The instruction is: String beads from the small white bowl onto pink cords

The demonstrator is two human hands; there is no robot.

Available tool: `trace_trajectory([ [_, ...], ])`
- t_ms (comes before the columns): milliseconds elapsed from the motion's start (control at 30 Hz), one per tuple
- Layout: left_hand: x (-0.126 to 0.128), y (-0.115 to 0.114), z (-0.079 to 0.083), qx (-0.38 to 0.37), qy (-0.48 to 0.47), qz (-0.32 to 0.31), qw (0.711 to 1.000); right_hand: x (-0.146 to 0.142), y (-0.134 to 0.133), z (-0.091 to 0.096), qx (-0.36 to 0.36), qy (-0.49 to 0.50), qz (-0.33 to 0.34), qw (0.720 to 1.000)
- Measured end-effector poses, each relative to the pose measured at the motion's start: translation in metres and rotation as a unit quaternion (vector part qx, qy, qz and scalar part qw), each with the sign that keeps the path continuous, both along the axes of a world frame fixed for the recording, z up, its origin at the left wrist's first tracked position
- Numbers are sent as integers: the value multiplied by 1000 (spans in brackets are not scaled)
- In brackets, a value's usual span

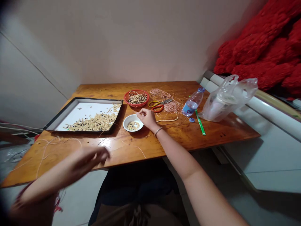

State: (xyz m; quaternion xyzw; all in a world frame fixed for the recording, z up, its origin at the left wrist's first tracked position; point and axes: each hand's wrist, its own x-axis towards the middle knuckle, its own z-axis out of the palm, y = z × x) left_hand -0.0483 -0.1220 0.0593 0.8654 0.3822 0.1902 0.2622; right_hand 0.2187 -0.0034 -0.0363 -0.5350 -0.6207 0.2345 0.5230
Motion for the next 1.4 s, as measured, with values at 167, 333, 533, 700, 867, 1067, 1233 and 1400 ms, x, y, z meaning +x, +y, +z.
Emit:
trace_trajectory([
  [167,68,97,-8,174,185,77,964,-3,7,-6,-38,63,31,997],
  [333,107,136,-42,217,306,30,926,-4,17,-8,-123,207,50,969],
  [533,104,135,-62,180,292,40,938,-6,13,1,-184,276,67,941],
  [700,97,136,-63,172,261,45,949,-4,8,6,-175,279,76,941],
  [867,91,136,-66,164,229,48,958,-3,6,9,-172,297,105,933],
  [1067,88,142,-81,116,-6,77,990,0,3,14,-172,304,127,928],
  [1233,96,150,-95,-14,-323,86,942,2,2,14,-169,295,125,932],
  [1400,100,153,-97,-94,-422,89,897,0,1,13,-170,292,124,933],
])
